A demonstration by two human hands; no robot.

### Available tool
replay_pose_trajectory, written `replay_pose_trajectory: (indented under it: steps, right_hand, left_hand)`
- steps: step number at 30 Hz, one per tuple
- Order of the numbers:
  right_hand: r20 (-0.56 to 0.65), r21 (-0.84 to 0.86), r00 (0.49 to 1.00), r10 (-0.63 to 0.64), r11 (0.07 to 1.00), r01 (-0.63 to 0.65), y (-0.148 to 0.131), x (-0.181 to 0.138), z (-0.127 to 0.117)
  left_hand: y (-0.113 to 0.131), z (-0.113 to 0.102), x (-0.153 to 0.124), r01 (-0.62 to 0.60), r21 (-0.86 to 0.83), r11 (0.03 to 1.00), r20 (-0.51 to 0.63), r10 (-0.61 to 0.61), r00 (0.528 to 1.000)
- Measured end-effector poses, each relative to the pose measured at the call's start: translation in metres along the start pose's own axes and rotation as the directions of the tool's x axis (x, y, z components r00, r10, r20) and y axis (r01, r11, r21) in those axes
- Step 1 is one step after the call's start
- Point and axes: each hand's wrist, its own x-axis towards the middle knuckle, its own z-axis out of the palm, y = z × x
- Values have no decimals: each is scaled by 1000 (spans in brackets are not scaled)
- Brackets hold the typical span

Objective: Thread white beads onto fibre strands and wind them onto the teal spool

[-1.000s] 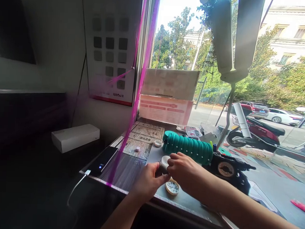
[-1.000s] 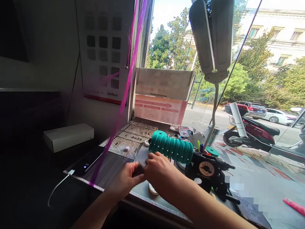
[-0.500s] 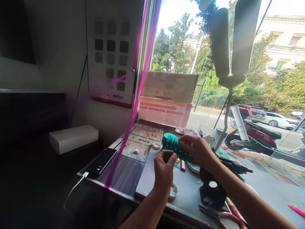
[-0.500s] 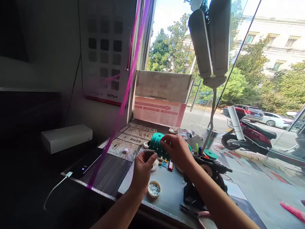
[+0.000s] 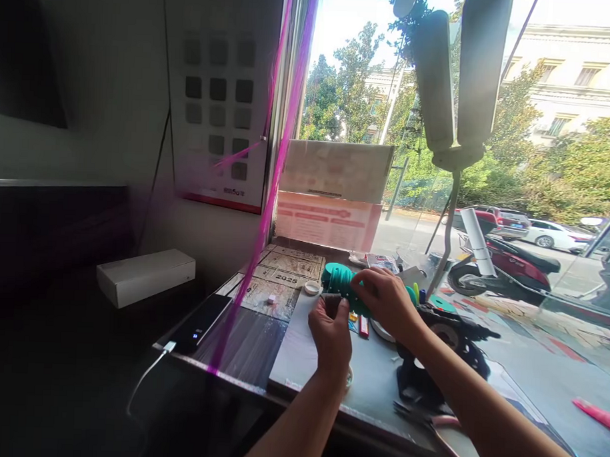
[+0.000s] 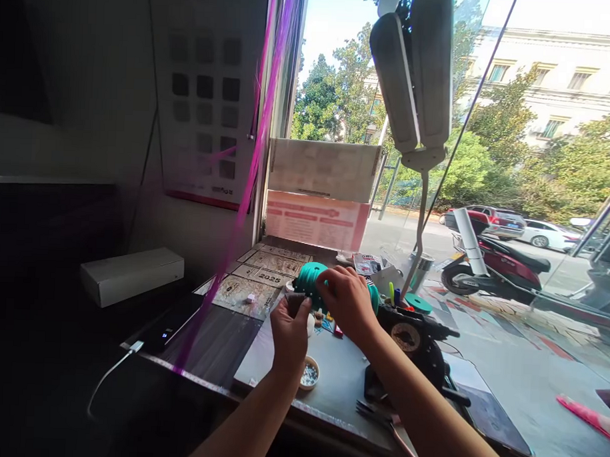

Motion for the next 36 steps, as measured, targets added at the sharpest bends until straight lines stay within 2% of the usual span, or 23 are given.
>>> replay_pose_trajectory:
  steps: [7, 15, 19, 23, 25, 29, 31, 33, 34, 36]
  right_hand:
    - [107, 10, 994, 7, 1000, -8, 0, 3, -7]
    - [72, -83, 991, 113, 991, -107, -7, 4, -2]
    - [59, -106, 997, 57, 993, -50, -9, 3, -4]
    - [30, 43, 999, 18, 999, -19, -27, -8, -12]
    - [22, 181, 1000, 19, 983, -23, -42, -17, -14]
    - [143, 487, 985, 101, 859, -159, -65, -34, -4]
    - [181, 579, 969, 166, 778, -242, -68, -39, 5]
    - [183, 628, 962, 203, 728, -274, -68, -41, 10]
    - [174, 625, 963, 206, 732, -269, -66, -41, 11]
    - [136, 550, 975, 175, 805, -222, -64, -40, 7]
  left_hand:
    - [-1, -1, 0, -53, 51, 997, 51, 50, 997]
    - [-4, 0, 2, -41, 36, 999, 65, 38, 997]
    - [0, -17, 5, 21, -3, 1000, 152, -20, 988]
    - [16, -43, 4, 40, 22, 999, 149, -43, 988]
    - [26, -54, -1, 95, -9, 995, 203, -91, 975]
    - [34, -63, -15, 332, -108, 937, 387, -268, 882]
    - [33, -63, -22, 375, -119, 919, 434, -292, 852]
    - [31, -63, -25, 380, -106, 919, 460, -293, 838]
    - [31, -64, -26, 373, -94, 923, 467, -290, 835]
    - [33, -66, -24, 339, -68, 938, 473, -268, 839]
